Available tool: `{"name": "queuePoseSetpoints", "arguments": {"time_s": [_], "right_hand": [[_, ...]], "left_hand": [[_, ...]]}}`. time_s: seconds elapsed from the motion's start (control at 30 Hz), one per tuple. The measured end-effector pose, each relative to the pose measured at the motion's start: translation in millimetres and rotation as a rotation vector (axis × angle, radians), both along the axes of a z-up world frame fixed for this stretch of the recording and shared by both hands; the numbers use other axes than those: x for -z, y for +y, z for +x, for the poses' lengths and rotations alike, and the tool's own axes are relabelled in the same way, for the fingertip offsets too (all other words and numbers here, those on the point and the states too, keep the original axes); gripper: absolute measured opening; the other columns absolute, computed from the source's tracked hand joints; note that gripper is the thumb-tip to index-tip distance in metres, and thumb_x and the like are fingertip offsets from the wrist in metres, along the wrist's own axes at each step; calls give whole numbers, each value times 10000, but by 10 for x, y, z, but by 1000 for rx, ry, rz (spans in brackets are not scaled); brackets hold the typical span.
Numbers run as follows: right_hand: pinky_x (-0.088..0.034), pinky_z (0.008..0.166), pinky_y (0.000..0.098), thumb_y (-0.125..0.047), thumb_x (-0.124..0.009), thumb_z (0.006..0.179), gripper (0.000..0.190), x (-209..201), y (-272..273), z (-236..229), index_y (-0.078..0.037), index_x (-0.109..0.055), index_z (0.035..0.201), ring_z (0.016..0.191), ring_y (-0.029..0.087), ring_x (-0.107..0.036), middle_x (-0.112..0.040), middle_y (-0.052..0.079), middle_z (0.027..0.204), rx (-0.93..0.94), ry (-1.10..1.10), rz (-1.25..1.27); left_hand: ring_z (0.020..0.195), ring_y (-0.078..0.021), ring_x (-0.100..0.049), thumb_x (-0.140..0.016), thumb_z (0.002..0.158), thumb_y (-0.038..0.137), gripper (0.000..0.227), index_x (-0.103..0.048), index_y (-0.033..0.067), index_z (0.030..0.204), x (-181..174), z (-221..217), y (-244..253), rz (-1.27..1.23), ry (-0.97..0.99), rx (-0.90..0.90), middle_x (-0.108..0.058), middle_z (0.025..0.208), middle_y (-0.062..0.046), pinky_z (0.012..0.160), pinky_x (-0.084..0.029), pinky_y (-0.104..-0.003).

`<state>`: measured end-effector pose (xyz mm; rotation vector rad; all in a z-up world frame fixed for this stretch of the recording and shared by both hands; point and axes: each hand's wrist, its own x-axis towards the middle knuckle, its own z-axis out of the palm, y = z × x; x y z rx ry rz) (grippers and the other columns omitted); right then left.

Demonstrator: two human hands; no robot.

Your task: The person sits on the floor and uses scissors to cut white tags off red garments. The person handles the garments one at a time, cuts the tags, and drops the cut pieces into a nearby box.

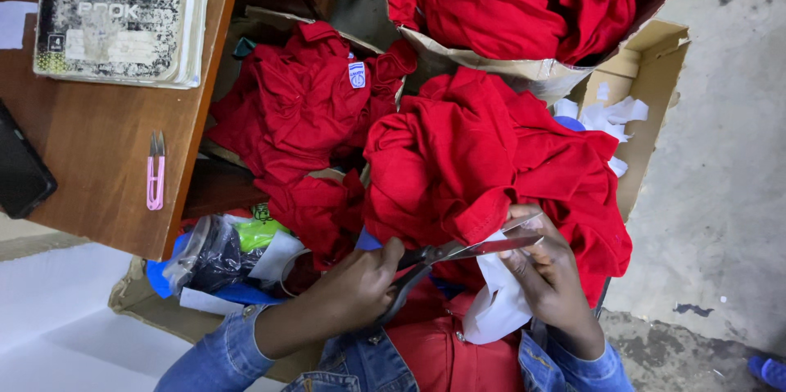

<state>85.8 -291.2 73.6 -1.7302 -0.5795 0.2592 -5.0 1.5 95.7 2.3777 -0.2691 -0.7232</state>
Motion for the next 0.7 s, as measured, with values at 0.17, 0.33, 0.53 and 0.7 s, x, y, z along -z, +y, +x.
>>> {"name": "queuePoseSetpoints", "arguments": {"time_s": [0.17, 0.33, 0.53, 0.7], "right_hand": [[-528, 951, 430, -244, -563, 1047, 278, -89, 48, -19, -118, -795, 1131, 1097, 275, -694, -772, 73, 1147, -54, -82, -128], [-506, 953, 393, -223, -600, 1031, 254, -332, 135, 24, -41, -777, 1048, 1100, 255, -640, -642, 109, 1144, -59, -52, -70], [-469, 966, 339, -331, -574, 1042, 306, -24, -101, 73, -75, -727, 973, 1131, 195, -626, -649, 82, 1225, 75, 96, -20], [-517, 943, 241, -365, -572, 1089, 350, 1095, -1291, 1053, -65, -645, 1255, 1042, 121, -667, -703, 44, 1127, 461, 633, 726]], "left_hand": [[711, -553, -624, -617, 903, 133, 273, -421, 85, 1086, -179, 85, -92, -96, 88, -71, -632, 768, -229, 583, -413, -576], [603, -513, -651, -698, 880, 214, 348, -436, 89, 1072, -12, 50, -64, -105, 38, -163, -657, 689, -248, 509, -413, -592], [760, -400, -731, -720, 870, 188, 360, -467, 98, 1109, -46, 271, -100, -207, 34, -253, -726, 886, -146, 649, -485, -532], [679, -153, -664, -688, 971, 135, 244, -468, 106, 1072, -44, 588, -293, -501, 54, -429, -657, 771, -35, 628, -542, -366]]}}
